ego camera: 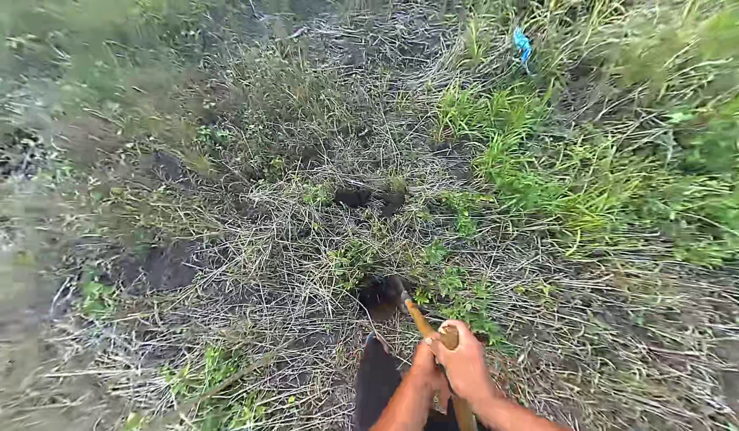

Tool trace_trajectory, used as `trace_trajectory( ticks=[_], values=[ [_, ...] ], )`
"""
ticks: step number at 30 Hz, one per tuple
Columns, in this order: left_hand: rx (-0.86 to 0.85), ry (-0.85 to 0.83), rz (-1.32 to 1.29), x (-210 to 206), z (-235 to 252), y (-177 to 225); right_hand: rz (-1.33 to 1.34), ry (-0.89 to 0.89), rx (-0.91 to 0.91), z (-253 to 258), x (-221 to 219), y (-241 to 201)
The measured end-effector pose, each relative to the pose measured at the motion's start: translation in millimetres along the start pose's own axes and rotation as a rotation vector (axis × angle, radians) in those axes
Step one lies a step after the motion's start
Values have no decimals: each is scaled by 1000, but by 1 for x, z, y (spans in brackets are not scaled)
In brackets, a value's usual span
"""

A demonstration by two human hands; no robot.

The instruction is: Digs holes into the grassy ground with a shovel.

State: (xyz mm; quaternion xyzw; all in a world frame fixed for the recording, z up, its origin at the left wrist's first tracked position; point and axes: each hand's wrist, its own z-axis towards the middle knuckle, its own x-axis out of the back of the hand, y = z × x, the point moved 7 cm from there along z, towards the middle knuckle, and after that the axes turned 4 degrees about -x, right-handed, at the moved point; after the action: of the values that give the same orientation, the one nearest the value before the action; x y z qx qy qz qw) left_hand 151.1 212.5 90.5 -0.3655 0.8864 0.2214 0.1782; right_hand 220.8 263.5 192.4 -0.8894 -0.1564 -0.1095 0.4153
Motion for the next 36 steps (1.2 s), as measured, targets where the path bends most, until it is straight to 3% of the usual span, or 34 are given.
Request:
trace_trajectory(
  ticks=[5, 10, 12, 14, 16, 18, 19, 28, 36],
  values=[
    [-143, 79, 169, 3, -73, 21, 76, -119, 46, 3, -25, -18],
    [-394, 232, 392, 18, -107, 48, 102, -270, 62, 4, -65, -45],
    [-174, 508, 423, -3, -119, 80, 120, -298, 42, 11, -79, -60],
    [-442, 288, 415, 13, -105, 97, 135, -319, 20, 21, -91, -76],
    [-165, 535, 422, 11, -106, 114, 93, -358, 30, 27, -103, -85],
    [-427, 304, 341, 29, -97, 115, 65, -409, 45, 32, -114, -92],
    [-462, 285, 293, 29, -94, 117, 64, -415, 47, 35, -118, -96],
    [-319, 318, 115, -10, -22, 176, 2, -267, 21, 124, -112, -154],
    [-269, 470, 285, -9, 54, 206, -93, -228, -13, 211, -128, -136]
  ],
)
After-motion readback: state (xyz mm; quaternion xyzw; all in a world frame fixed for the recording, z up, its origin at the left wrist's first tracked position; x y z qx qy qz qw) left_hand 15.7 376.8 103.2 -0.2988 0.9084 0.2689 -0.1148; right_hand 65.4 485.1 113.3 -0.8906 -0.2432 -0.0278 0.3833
